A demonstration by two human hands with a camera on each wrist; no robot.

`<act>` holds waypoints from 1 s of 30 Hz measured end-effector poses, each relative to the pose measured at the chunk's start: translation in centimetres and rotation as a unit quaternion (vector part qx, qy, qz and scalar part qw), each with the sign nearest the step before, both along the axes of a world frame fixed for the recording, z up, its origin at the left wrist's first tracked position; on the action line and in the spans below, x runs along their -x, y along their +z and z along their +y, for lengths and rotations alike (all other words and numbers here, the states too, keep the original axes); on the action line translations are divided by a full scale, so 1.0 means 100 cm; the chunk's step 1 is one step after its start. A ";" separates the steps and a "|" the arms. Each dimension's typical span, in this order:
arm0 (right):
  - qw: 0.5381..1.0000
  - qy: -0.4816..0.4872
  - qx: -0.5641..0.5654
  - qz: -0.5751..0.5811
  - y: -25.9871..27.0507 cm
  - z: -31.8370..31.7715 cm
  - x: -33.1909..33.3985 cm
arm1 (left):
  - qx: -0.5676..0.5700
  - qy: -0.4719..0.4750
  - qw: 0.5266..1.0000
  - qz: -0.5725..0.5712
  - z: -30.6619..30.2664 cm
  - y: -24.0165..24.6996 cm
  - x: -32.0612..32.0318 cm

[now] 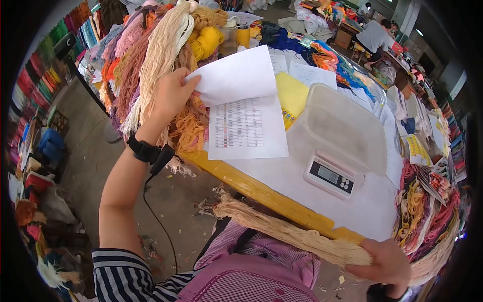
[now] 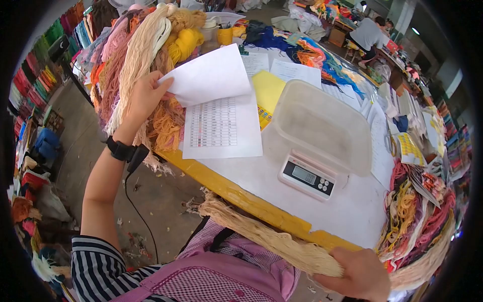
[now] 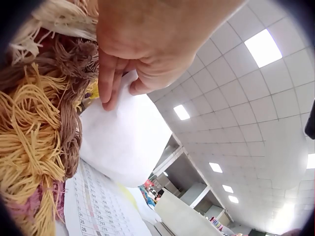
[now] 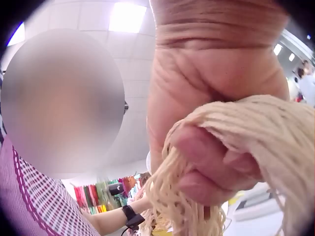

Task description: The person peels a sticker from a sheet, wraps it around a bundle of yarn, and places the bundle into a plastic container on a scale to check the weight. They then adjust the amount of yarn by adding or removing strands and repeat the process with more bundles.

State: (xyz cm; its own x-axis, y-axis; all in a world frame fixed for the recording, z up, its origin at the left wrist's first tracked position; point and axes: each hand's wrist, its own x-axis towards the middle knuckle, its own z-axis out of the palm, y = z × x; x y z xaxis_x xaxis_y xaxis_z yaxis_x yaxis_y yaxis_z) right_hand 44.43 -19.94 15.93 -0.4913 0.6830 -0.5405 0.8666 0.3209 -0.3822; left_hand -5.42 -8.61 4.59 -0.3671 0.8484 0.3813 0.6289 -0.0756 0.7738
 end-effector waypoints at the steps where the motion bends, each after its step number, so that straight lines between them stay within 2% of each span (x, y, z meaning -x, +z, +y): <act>1: 0.994 0.017 -0.079 -0.076 0.013 -0.007 0.002 | 0.002 0.009 1.000 0.021 -0.001 0.002 -0.002; 2: 0.978 0.055 -0.182 -0.086 0.016 -0.017 0.000 | 0.000 0.006 1.000 0.022 0.000 0.000 -0.001; 5: 0.965 0.095 -0.197 -0.143 0.031 -0.037 0.018 | -0.035 0.019 0.998 0.047 0.000 -0.008 0.004; 6: 0.967 0.129 -0.158 -0.155 0.021 -0.040 0.015 | -0.036 0.043 0.991 0.122 -0.007 -0.004 0.001; 7: 0.967 0.124 -0.160 -0.157 0.004 -0.042 0.012 | -0.037 0.065 0.978 0.196 -0.012 0.000 -0.003; 8: 0.974 0.130 -0.103 -0.153 -0.018 -0.042 0.010 | -0.042 0.059 0.978 0.194 -0.017 0.003 -0.005; 9: 0.978 0.136 -0.046 -0.149 -0.041 -0.041 0.007 | 0.022 0.050 0.970 0.238 -0.023 0.006 -0.003; 10: 0.983 0.107 0.016 -0.146 -0.069 -0.039 0.005 | 0.084 0.041 0.955 0.282 -0.023 0.010 -0.004; 11: 0.984 0.077 0.080 -0.140 -0.098 -0.038 0.001 | 0.079 0.035 0.956 0.282 -0.019 0.015 -0.008; 13: 0.994 0.051 0.078 -0.061 -0.150 -0.043 -0.013 | 0.013 -0.061 0.968 0.245 -0.010 0.024 -0.021; 14: 0.994 0.047 0.079 -0.061 -0.158 -0.041 -0.009 | 0.002 -0.089 0.967 0.237 -0.001 0.031 -0.035; 16: 0.990 0.031 0.093 -0.097 -0.167 -0.038 0.001 | -0.069 -0.101 0.953 0.279 0.037 0.014 -0.067; 18: 0.995 0.025 0.076 -0.063 -0.187 -0.038 0.000 | 0.042 -0.169 0.942 0.288 0.070 -0.008 -0.115; 20: 0.998 0.018 0.057 -0.030 -0.189 -0.036 0.000 | 0.091 -0.233 0.910 0.331 0.104 -0.038 -0.156; 23: 0.997 0.020 0.066 -0.016 -0.186 -0.033 0.006 | 0.114 -0.229 0.899 0.355 0.122 -0.060 -0.183; 25: 0.998 -0.030 0.036 0.034 -0.192 -0.037 0.004 | 0.178 -0.179 0.881 0.401 0.125 -0.066 -0.195; 26: 0.998 -0.035 0.037 0.035 -0.202 -0.036 0.000 | 0.177 -0.183 0.879 0.403 0.129 -0.067 -0.197; 28: 0.990 -0.021 0.045 0.133 -0.223 -0.034 -0.008 | 0.159 -0.149 0.863 0.456 0.135 -0.069 -0.197; 30: 0.992 0.009 0.049 0.116 -0.226 -0.029 -0.013 | 0.150 -0.139 0.864 0.461 0.137 -0.071 -0.197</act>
